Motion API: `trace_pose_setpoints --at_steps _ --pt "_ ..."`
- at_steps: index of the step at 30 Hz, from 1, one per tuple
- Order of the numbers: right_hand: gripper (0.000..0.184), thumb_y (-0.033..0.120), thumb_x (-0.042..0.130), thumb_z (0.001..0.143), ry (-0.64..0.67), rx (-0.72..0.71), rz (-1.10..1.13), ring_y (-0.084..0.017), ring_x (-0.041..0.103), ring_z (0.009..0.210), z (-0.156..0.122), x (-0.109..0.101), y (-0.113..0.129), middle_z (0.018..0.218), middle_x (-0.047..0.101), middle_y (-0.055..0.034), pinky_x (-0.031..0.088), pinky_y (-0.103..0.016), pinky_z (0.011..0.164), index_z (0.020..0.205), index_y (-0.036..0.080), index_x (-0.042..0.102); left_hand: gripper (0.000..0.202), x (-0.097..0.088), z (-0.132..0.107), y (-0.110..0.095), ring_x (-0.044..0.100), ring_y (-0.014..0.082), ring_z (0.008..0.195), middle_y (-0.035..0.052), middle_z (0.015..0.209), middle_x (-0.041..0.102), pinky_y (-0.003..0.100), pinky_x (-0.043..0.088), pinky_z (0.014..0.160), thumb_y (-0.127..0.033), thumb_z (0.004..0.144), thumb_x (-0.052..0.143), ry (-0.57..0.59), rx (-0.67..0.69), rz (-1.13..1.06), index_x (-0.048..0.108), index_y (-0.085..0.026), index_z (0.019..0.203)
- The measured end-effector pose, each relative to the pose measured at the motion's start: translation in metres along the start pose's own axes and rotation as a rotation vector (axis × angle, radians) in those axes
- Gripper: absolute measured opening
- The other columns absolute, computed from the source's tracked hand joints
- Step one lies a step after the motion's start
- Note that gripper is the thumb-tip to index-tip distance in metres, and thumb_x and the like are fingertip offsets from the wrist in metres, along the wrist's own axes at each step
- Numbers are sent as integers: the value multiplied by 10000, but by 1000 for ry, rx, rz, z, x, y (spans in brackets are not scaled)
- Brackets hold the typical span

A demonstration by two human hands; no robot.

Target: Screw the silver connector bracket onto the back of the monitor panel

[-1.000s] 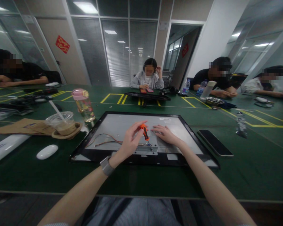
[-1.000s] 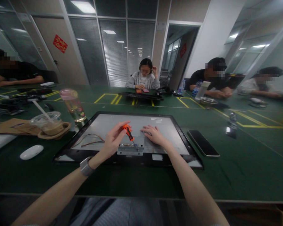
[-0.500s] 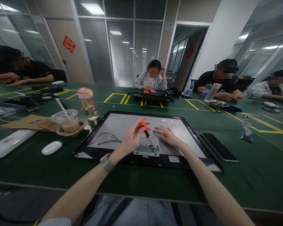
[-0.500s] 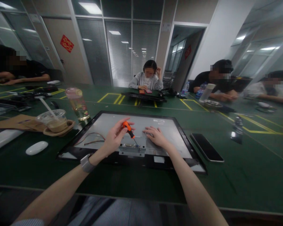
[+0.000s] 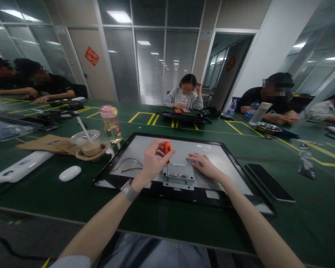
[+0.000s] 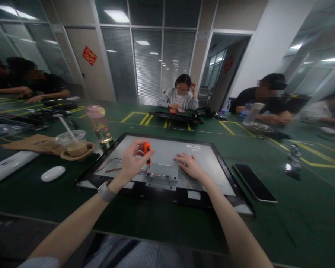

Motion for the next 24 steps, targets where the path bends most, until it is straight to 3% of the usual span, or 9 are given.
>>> trace_pose_setpoints --at_steps 12,19,24 --pt "423 328 442 1014 -27 -27 -20 -348 359 1504 1 2 -4 1574 510 -58 214 -722 1173 1389 353 635 272 5 -4 -3 633 88 670 12 889 662 166 544 551 -320 856 764 71 -27 -10 666 -192 1076" --pt "419 335 454 1016 -24 -25 -19 -340 366 1502 1 2 -4 1576 509 -65 223 -700 1177 1393 351 635 217 7 -9 -5 686 113 692 44 942 683 226 580 627 -224 963 530 185 -96 -156 614 -185 1159" --pt "429 320 446 1014 -13 -25 -12 -340 353 1508 1 2 -5 1583 498 -71 207 -705 1180 1402 327 630 103 6 -6 -8 621 157 829 35 903 617 303 543 793 -255 920 649 63 25 -48 698 -193 986"
Point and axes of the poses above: each hand's wrist, its own z-axis towards the middle knuckle, its own x-axis out of the palm, y = z × x, the point moved 1 cm from there along z, towards the middle knuckle
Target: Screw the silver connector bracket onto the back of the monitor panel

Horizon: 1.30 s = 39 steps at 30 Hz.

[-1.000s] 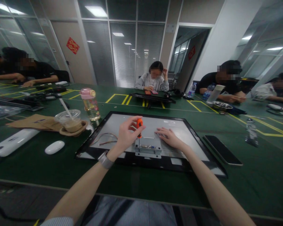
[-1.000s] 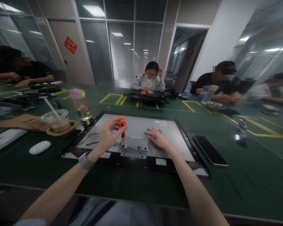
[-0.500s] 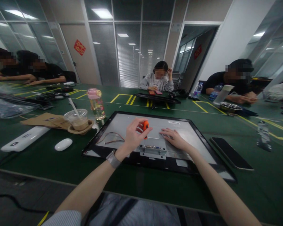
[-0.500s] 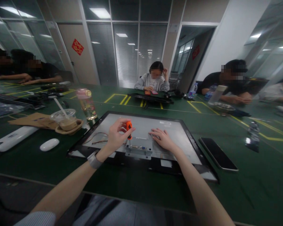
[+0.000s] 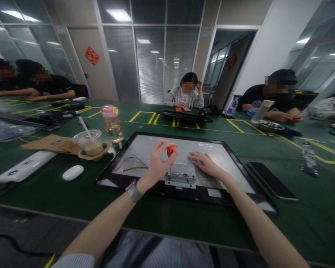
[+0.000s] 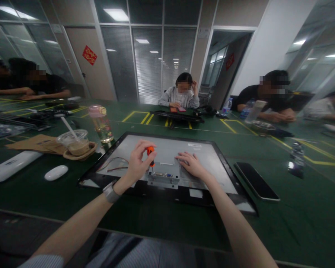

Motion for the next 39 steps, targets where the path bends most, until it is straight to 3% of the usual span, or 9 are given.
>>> trace_pose_setpoints --at_steps 4,9,15,21,26,33,39 --pt "423 327 447 1012 -13 -6 1 -342 360 1504 0 0 0 1571 514 -72 214 -703 1180 1387 328 641 135 0 2 -2 574 164 826 31 880 576 310 506 802 -284 948 628 -49 -14 36 730 -207 990" --pt "425 316 442 1007 -22 -9 -1 -340 377 1496 -1 0 0 1561 526 -69 228 -701 1177 1381 331 643 253 1 0 -2 615 167 824 51 914 617 297 506 756 -301 1011 493 -36 -132 -117 720 -199 1055" --pt "419 320 451 1003 -27 -15 -10 -341 392 1488 -1 -2 1 1554 535 -58 243 -701 1173 1372 354 646 157 2 0 -3 582 160 832 37 896 562 284 509 767 -318 930 655 -121 -157 -64 777 -222 955" --pt "424 321 435 1012 -1 9 3 -339 363 1503 -2 -4 5 1565 522 -66 207 -712 1177 1384 331 638 270 2 0 0 609 148 764 24 801 610 275 522 739 -341 1010 496 -137 -255 -203 720 -188 1016" --pt "427 317 434 1013 -3 9 -5 -339 363 1503 -2 -4 5 1572 513 -66 204 -704 1181 1388 328 637 229 1 3 1 593 145 794 40 883 604 257 508 709 -382 940 637 -182 -214 -120 732 -192 855" --pt "420 328 449 1013 1 6 4 -333 369 1501 -2 -5 4 1569 518 -42 202 -709 1183 1390 367 632 227 2 2 1 604 136 754 26 852 627 253 504 689 -369 1002 555 -163 -246 -166 708 -201 989" --pt "412 331 457 1016 0 6 7 -344 360 1504 -3 -6 6 1566 521 -61 209 -705 1182 1384 341 641 184 2 3 0 596 148 815 45 934 604 260 512 717 -362 924 671 -175 -201 -132 736 -193 892"
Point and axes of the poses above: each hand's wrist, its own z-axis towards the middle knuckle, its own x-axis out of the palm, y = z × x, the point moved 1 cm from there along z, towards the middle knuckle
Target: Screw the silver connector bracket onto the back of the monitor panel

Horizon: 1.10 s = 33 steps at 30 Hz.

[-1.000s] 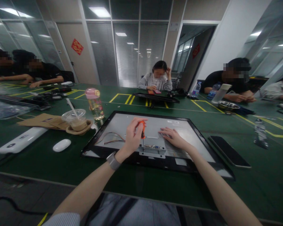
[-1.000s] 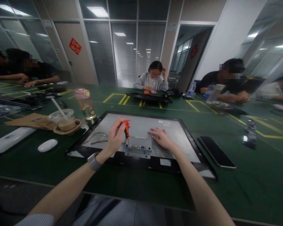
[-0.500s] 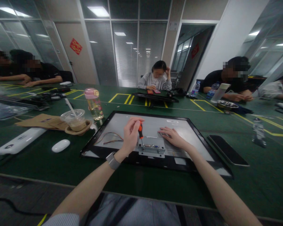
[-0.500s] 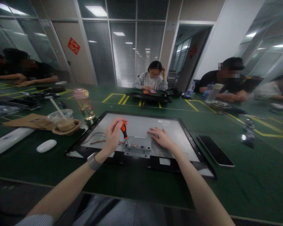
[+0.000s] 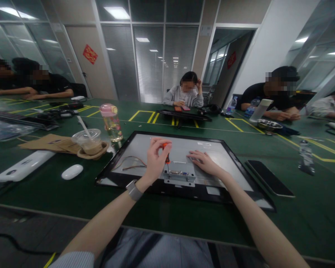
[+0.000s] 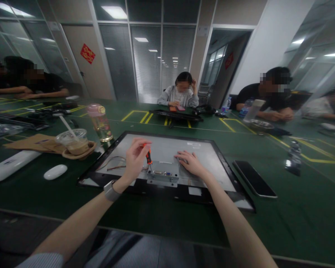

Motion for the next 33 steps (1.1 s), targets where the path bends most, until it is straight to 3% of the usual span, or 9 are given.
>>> trace_pose_setpoints --at_steps 7,13,18,23,28,33 --pt "416 339 444 1024 10 7 3 -334 344 1513 0 2 -2 1579 505 -56 197 -698 1189 1398 338 628 245 0 0 0 624 155 788 40 862 658 287 518 755 -376 998 542 24 -68 -38 705 -193 980" --pt "414 323 449 1018 -8 -6 -2 -341 360 1504 1 4 -4 1572 513 -67 208 -706 1183 1384 328 641 188 0 0 -1 593 138 778 40 917 601 255 519 702 -373 925 667 10 1 -3 739 -202 896" --pt "412 319 458 1018 -11 -11 -8 -342 372 1498 2 5 -6 1568 518 -61 231 -709 1176 1388 341 638 268 1 -1 0 615 144 784 47 870 646 260 522 731 -351 1002 531 20 -44 -49 741 -186 978" --pt "404 319 465 1016 -17 -13 -8 -345 372 1498 2 5 -5 1562 526 -60 225 -711 1176 1375 343 648 180 0 -2 0 576 117 713 34 903 592 245 512 671 -348 926 662 32 -8 -13 766 -200 927" --pt "409 329 464 1016 -10 -2 -10 -342 370 1499 1 4 -4 1563 524 -57 223 -704 1182 1385 345 640 285 0 -2 2 638 156 824 47 871 660 271 530 757 -358 1014 508 45 -62 -63 742 -196 1023" --pt "412 327 451 1019 -7 -8 -15 -350 360 1503 2 4 -4 1569 516 -61 223 -717 1174 1387 339 636 152 -1 0 3 593 150 833 42 911 602 266 514 767 -335 899 695 13 19 -9 770 -204 881"
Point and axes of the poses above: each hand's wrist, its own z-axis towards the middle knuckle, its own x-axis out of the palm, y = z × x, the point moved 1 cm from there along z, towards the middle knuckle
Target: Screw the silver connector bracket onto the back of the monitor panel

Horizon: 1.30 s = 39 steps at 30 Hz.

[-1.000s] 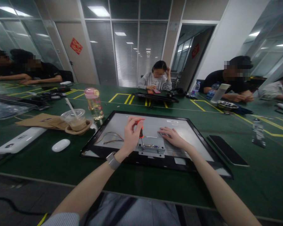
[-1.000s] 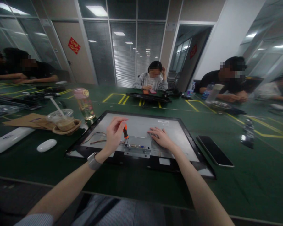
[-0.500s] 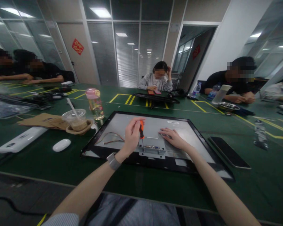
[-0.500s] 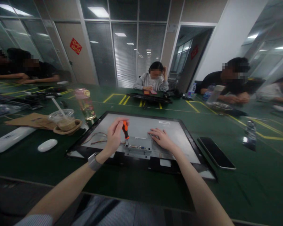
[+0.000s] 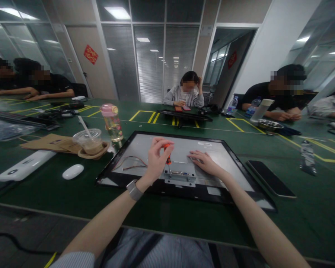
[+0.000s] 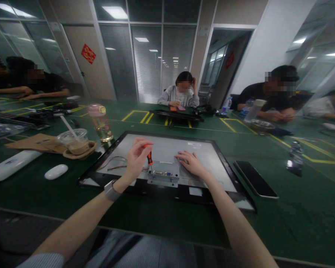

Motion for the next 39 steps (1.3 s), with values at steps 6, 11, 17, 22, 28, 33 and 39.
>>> trace_pose_setpoints --at_steps 6,11,17,22,28,33,39 --pt "408 319 456 1020 -2 3 -5 -342 383 1492 -1 -1 1 1569 518 -50 240 -704 1180 1381 355 643 264 0 1 0 606 140 755 36 840 645 260 507 705 -333 1010 516 14 -56 -37 739 -194 988" --pt "413 306 449 1020 3 2 0 -344 369 1499 0 -1 1 1570 516 -57 228 -711 1178 1385 343 639 166 0 1 1 589 123 735 38 918 619 244 508 667 -333 927 658 2 -26 -12 757 -200 912" --pt "414 311 453 1016 -3 5 5 -346 363 1502 0 -1 1 1571 515 -58 222 -709 1178 1384 344 640 292 1 0 1 650 152 812 43 852 675 287 534 786 -352 1020 491 37 -86 -96 737 -194 1015" --pt "415 324 441 1022 3 2 -2 -349 364 1501 -1 -2 2 1576 508 -62 214 -710 1180 1388 332 637 173 -1 2 -3 596 121 739 28 873 590 251 513 686 -344 911 680 -6 -29 -15 757 -198 862" --pt "415 322 438 1022 1 6 -1 -342 369 1500 0 -1 2 1572 513 -61 218 -707 1180 1386 337 636 259 -1 1 -1 627 140 764 28 821 653 259 522 720 -361 996 533 -2 -112 -54 732 -199 960" --pt "422 325 435 1018 -4 -8 -2 -346 375 1496 0 -1 1 1569 517 -62 237 -709 1171 1387 344 637 177 0 0 -1 599 151 813 45 907 625 265 511 736 -332 941 630 -5 -27 25 750 -207 904" --pt "420 323 441 1016 -9 -7 -3 -343 377 1495 0 0 0 1565 522 -54 225 -725 1163 1385 362 637 242 0 -2 -1 609 142 801 37 865 637 260 511 747 -308 997 524 10 -72 -28 731 -190 1043"
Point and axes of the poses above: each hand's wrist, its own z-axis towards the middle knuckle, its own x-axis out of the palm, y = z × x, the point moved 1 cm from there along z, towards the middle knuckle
